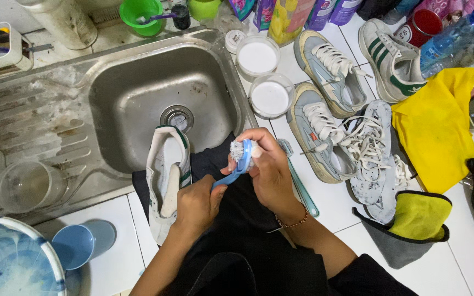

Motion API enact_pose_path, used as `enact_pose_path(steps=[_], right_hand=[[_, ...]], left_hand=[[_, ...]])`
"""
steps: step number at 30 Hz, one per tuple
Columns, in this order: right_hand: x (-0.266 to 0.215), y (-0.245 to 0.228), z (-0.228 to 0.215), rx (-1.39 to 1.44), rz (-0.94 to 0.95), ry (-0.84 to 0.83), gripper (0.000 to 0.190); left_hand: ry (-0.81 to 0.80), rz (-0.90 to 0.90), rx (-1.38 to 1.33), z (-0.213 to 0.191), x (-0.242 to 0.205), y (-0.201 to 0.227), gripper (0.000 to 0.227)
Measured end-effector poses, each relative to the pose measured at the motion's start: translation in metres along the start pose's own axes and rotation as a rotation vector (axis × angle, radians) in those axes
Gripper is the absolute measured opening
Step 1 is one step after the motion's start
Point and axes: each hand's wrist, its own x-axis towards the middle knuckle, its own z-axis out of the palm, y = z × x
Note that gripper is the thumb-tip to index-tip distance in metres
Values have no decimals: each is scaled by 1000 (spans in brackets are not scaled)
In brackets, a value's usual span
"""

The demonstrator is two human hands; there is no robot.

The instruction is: The person cleans a shoe by applying a cleaning solution with a brush and scrubbing the white surfaces, then uses a blue cup to pour water over the shoe to rinse it.

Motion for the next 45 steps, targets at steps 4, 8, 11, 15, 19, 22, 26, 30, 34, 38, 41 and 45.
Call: enact_pose_path(steps=[4,8,11,15,19,22,26,30,34,38,41,45], right_hand=[[0,3,-3,20,21,-8,34],[1,-4,-7,-6,-23,13,38],[6,-17,-18,-102,-95,-26,50],[1,-44,-21,-652,-222,-60,26],[-3,-50,-11,-893,-345,-32,23],[-5,-41,-13,-1139,-416,15,27],[-10,-24,-19,-1156,-368,-3,31],[-10,-22,-17,-1132,-271,34,39],[-15,-13,-31,-476,-143,-45,44],[-30,0,-29,-85,220,-165,52],[-40,45,-51,31,219,30,38],[-24,27,-48,88,240,287,41]], left_hand=[[76,25,55,-2,-2,0,48],[52,81,300,-27,9,11,49],[38,65,392,-57,21,29,50],[75,53,572,-70,14,35,54],[94,28,629,-82,15,50,53],[113,38,679,-87,13,57,55],[80,-45,743,-83,10,59,55],[-79,-212,638,-73,9,58,52],[-447,-626,112,-71,22,64,57],[-403,-561,-285,-46,19,70,48],[-133,-392,-262,-38,15,63,35],[418,-138,6,-44,11,19,35]])
